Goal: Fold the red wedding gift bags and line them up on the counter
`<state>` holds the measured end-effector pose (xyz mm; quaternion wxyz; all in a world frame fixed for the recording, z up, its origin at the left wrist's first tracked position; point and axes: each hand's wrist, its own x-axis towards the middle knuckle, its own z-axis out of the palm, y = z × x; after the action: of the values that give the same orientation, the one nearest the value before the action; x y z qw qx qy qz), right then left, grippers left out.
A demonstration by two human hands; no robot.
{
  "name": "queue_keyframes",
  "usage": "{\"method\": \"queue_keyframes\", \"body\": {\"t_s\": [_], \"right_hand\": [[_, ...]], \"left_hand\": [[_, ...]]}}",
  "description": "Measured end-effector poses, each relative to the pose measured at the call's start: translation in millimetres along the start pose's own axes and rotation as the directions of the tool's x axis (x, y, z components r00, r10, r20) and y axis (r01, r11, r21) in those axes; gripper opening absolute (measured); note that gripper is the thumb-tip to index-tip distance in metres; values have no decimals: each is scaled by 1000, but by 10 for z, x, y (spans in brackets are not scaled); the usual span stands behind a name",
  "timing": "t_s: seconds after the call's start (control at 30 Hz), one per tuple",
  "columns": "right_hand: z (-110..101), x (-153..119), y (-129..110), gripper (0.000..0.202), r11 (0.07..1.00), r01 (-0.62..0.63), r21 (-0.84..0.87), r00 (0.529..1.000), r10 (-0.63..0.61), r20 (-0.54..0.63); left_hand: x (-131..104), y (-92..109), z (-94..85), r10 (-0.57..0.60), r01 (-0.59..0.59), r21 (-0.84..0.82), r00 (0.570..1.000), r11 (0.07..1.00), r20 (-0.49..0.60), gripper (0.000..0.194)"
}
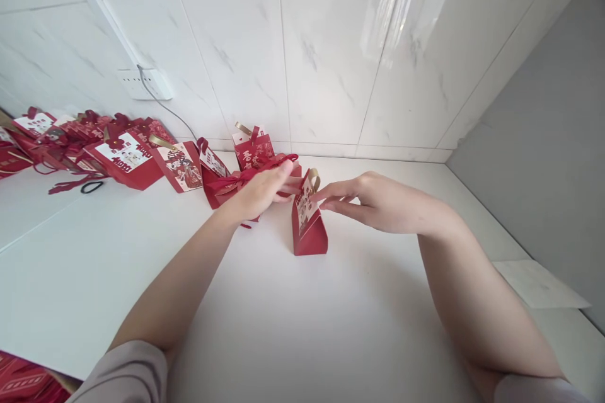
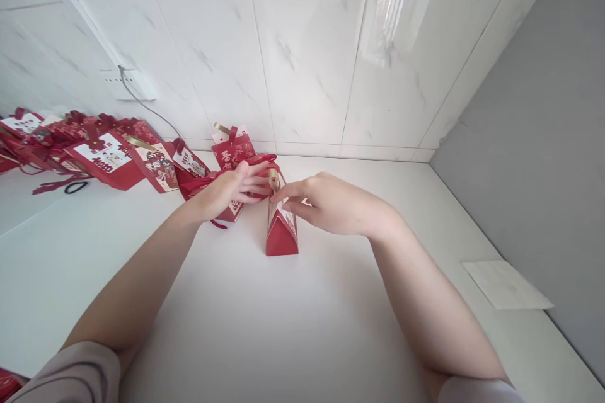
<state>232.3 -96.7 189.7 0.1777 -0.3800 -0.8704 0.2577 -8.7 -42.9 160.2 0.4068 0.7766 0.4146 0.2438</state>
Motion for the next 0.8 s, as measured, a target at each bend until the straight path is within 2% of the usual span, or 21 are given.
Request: {"method": "queue_keyframes", "body": {"t_s": [0.07, 0.1, 0.17, 0.23, 0.33, 0.4, 0.47, 0.63, 0.8], "right_hand": [[-1, -1, 31, 37, 999, 31, -31, 1000, -31, 5], [2, 5, 48, 41, 998, 45, -37, 999, -45, 6], [11, 19, 75, 45, 997, 64, -40, 998, -64, 0], [20, 32, 90, 39, 997, 69, -36, 998, -70, -12], [43, 59, 117, 23, 997, 52, -61, 988, -60, -145], [69, 93, 148, 18, 992, 23, -123, 955, -58, -291], [100, 137, 185, 15, 983, -9, -185, 928, -61, -369], [152, 227, 251, 16, 984, -59, -168, 937, -3, -349], [199, 286, 299, 15, 995, -78, -64, 937, 51, -346]], "left_hand": [[-25, 57, 19, 57, -61, 18, 988, 998, 147, 67], [-35, 87, 29, 82, -95, 72, 982, 993, 170, 66], [-42, 132, 41, 81, -110, 195, 986, 975, 149, 58], [-30, 148, 31, 21, -48, 297, 996, 954, 92, 42], [-7, 138, -24, -20, 2, 351, 999, 936, 48, 29], [-4, 133, -66, 13, -26, 342, 999, 939, 39, 29], [-14, 139, -95, 39, -46, 353, 999, 934, 27, 29], [-29, 149, -105, 67, -76, 403, 997, 912, 35, 45], [10, 93, -35, 13, -35, 351, 998, 936, 64, 49]]}}
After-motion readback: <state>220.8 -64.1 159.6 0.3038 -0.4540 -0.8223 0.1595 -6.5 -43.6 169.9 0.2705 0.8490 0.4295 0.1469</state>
